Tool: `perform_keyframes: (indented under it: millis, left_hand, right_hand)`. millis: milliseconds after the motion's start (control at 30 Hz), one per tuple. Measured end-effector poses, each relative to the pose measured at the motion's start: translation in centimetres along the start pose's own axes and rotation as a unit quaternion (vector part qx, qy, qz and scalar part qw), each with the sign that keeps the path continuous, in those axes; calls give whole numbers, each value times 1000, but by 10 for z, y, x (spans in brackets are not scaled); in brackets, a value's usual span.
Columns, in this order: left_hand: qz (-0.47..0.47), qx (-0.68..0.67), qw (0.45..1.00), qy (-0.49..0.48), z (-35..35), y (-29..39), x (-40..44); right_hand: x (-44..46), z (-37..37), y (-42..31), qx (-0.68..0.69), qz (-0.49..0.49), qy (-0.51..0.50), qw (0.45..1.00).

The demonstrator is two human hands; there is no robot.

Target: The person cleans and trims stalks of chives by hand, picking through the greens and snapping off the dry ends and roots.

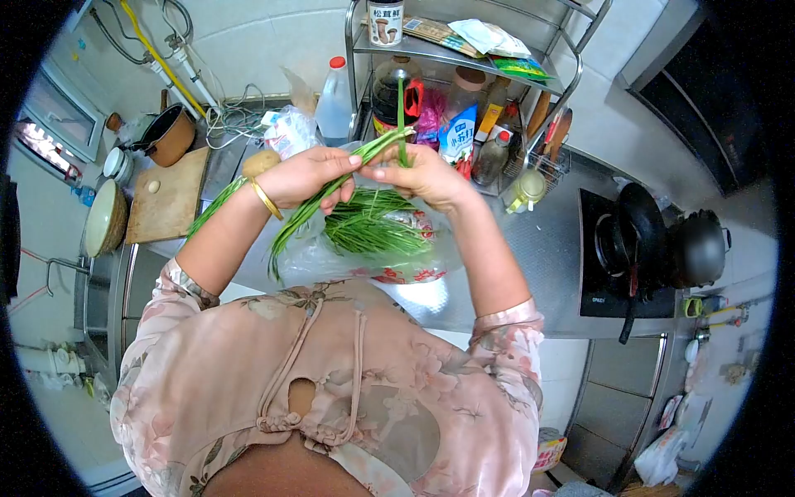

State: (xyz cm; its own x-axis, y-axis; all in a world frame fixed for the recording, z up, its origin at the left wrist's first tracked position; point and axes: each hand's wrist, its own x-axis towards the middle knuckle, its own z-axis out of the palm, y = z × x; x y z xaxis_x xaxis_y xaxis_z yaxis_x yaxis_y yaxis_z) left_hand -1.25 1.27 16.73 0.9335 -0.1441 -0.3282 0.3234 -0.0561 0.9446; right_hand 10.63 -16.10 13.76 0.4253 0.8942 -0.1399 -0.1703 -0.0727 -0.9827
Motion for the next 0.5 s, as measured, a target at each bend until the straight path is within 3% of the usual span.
perform_keyframes:
  millis: [267,367,400,500]
  left_hand:
    - [-48,-78,995,-48,-20,-8,-9]
    - [-40,-97,994,-39,-20,-3,-15]
    - [-37,-110,992,-45,-21,-5,-15]
    - [-27,-149,988,-40,-28,-9,-12]
  right_hand:
    - [-10,-46,17,231,-82,36,969]
    - [-17,-47,19,70,-115,172,976]
    - [-20,-41,16,-47,-116,240,963]
    - [-17,-25,16,-132,-201,266,933]
